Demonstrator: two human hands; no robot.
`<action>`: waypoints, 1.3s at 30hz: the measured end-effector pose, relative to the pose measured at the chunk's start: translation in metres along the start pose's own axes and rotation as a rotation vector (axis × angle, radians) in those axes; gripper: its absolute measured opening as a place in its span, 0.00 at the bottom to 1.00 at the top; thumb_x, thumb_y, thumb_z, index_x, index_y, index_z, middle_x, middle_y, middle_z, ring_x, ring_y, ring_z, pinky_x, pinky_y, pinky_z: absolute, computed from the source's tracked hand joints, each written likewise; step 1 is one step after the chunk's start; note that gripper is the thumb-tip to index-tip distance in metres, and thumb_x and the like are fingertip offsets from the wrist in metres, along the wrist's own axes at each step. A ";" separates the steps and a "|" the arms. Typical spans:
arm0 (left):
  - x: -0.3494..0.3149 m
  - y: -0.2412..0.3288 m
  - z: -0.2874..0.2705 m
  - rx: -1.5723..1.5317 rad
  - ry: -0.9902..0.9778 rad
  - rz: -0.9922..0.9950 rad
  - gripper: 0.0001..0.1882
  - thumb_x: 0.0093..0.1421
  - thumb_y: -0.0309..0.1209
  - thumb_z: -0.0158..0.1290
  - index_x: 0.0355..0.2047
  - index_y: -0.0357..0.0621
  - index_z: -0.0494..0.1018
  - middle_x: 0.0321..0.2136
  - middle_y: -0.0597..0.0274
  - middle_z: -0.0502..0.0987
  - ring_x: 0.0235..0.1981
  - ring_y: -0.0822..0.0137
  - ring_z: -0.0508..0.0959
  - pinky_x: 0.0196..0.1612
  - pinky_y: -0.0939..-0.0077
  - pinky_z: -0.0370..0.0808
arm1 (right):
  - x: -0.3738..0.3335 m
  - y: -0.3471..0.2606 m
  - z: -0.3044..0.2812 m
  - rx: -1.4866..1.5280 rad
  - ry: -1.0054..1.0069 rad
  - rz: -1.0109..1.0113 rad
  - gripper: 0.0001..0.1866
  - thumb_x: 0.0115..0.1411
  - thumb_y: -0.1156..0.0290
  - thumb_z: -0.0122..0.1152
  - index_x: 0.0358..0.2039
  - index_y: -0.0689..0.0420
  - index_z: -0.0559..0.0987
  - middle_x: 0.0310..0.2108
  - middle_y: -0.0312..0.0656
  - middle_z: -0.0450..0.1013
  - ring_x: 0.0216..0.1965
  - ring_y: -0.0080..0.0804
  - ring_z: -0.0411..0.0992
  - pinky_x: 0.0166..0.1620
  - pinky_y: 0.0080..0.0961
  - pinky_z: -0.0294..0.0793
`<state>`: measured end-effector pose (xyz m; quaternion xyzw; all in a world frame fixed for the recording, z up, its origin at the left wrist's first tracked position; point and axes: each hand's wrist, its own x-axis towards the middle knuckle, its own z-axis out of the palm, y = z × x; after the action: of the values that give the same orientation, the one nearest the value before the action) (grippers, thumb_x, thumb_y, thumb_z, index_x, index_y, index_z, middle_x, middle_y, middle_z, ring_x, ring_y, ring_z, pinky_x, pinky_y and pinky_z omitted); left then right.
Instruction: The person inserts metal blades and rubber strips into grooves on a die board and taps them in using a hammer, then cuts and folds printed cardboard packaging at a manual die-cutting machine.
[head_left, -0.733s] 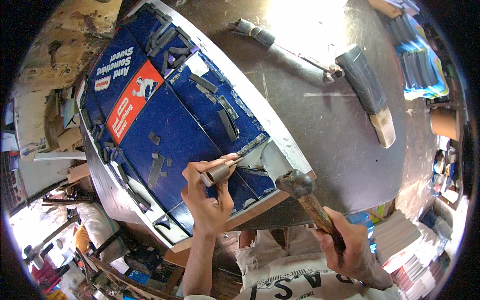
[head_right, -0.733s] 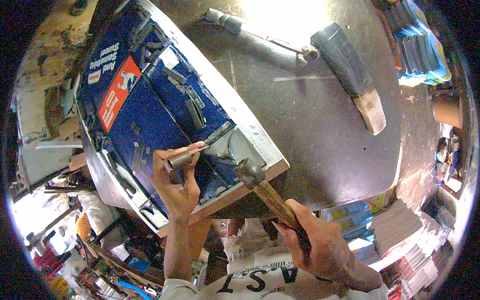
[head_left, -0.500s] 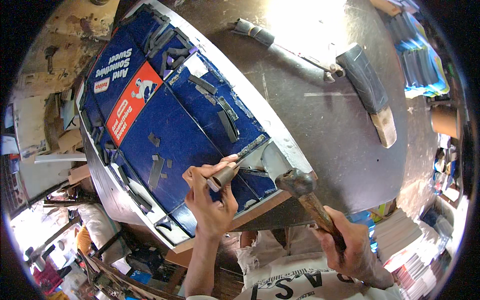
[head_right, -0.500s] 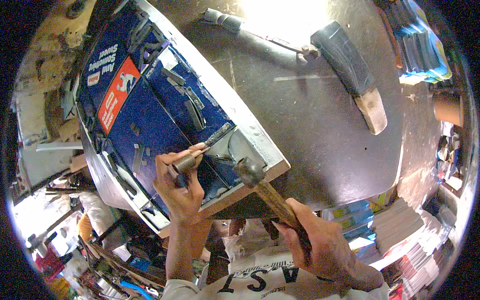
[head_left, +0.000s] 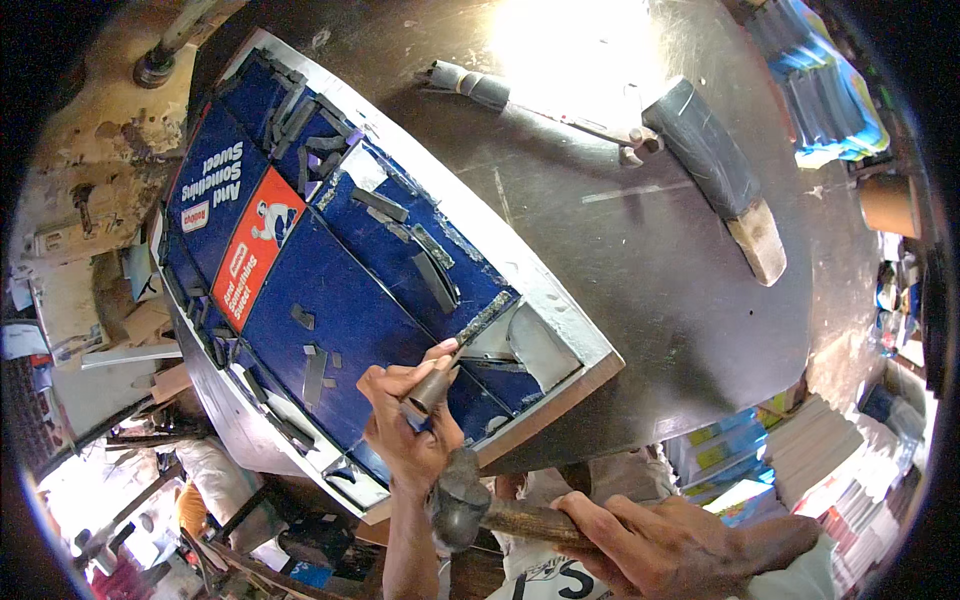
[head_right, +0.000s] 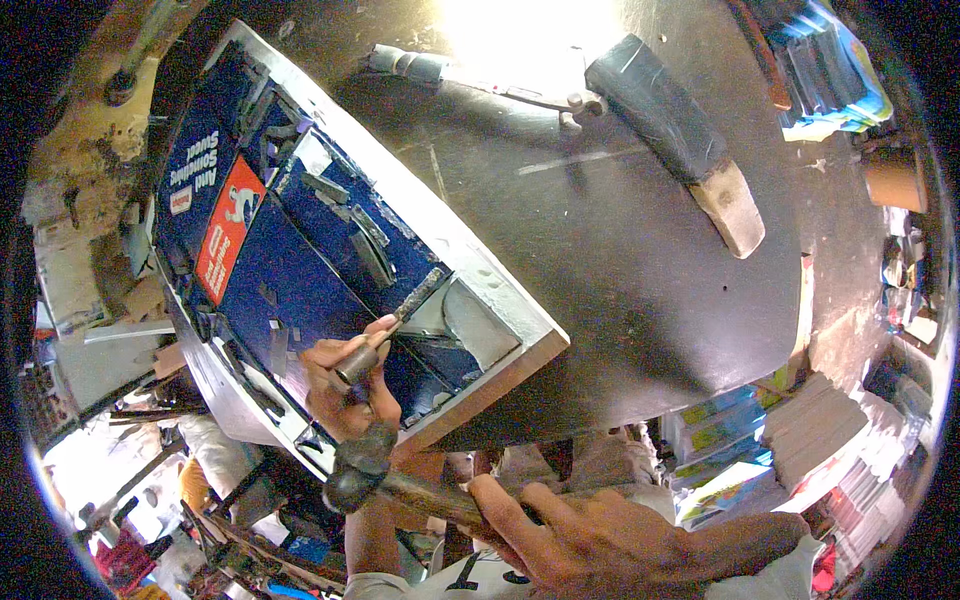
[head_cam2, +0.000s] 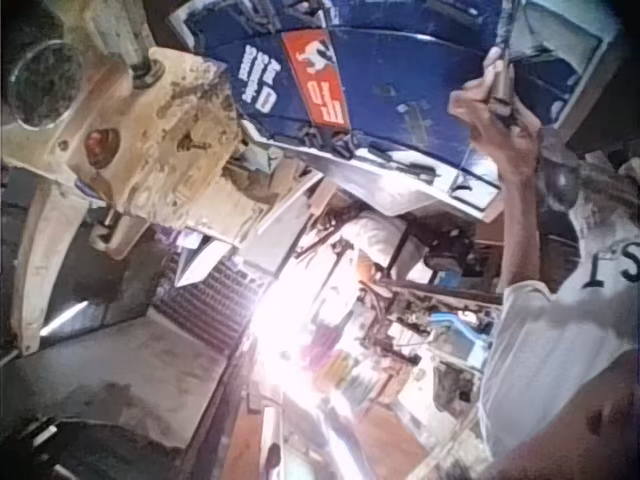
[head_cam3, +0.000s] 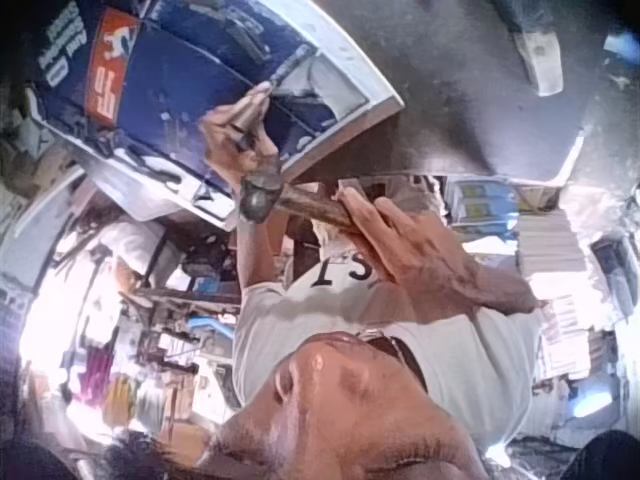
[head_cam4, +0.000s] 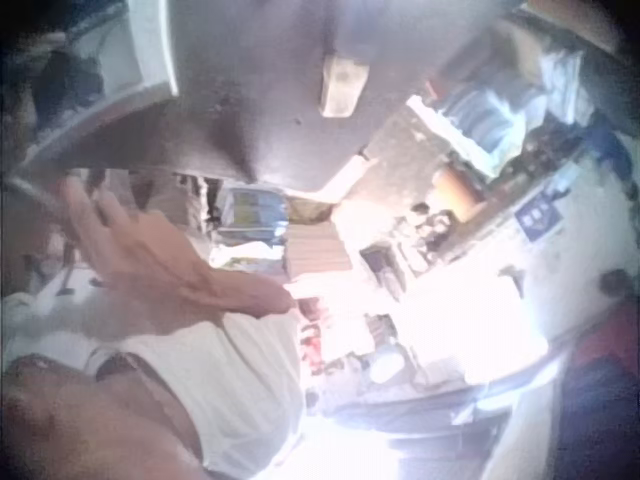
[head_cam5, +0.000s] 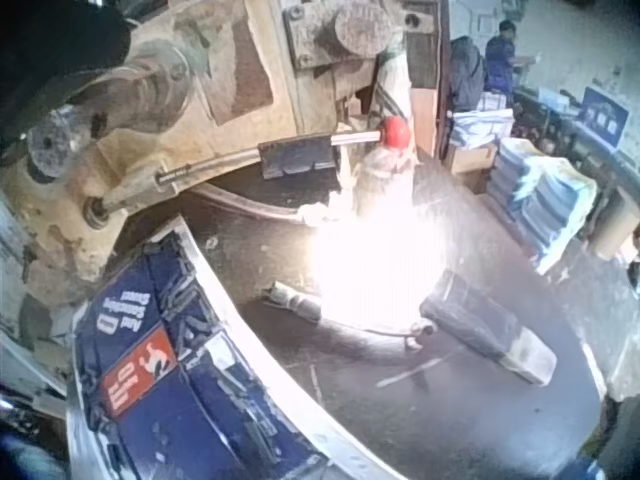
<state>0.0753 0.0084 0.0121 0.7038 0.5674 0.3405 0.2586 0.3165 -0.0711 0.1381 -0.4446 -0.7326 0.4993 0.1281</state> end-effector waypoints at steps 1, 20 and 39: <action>-0.003 -0.002 0.000 0.006 -0.004 0.000 0.10 0.60 0.18 0.58 0.39 0.35 0.68 0.33 0.54 0.80 0.40 0.58 0.84 0.47 0.68 0.81 | 0.001 -0.005 0.000 0.037 0.013 0.073 0.28 0.63 0.64 0.60 0.60 0.63 0.69 0.31 0.45 0.73 0.21 0.36 0.73 0.19 0.32 0.72; 0.011 0.023 -0.001 0.185 -0.058 0.076 0.09 0.60 0.15 0.55 0.36 0.38 0.66 0.35 0.49 0.81 0.37 0.63 0.83 0.42 0.72 0.79 | 0.010 -0.002 -0.007 -0.255 0.109 -0.131 0.29 0.58 0.70 0.63 0.58 0.71 0.70 0.40 0.42 0.72 0.28 0.25 0.72 0.20 0.20 0.70; 0.008 0.025 0.002 0.300 -0.045 0.073 0.08 0.58 0.16 0.59 0.35 0.37 0.71 0.34 0.52 0.81 0.35 0.61 0.81 0.41 0.68 0.78 | 0.006 -0.009 -0.010 -0.206 0.183 -0.164 0.25 0.59 0.68 0.66 0.54 0.66 0.76 0.41 0.47 0.75 0.27 0.26 0.70 0.20 0.18 0.70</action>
<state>0.0934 0.0107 0.0310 0.7621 0.5799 0.2454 0.1506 0.3147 -0.0615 0.1491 -0.4377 -0.7990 0.3667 0.1886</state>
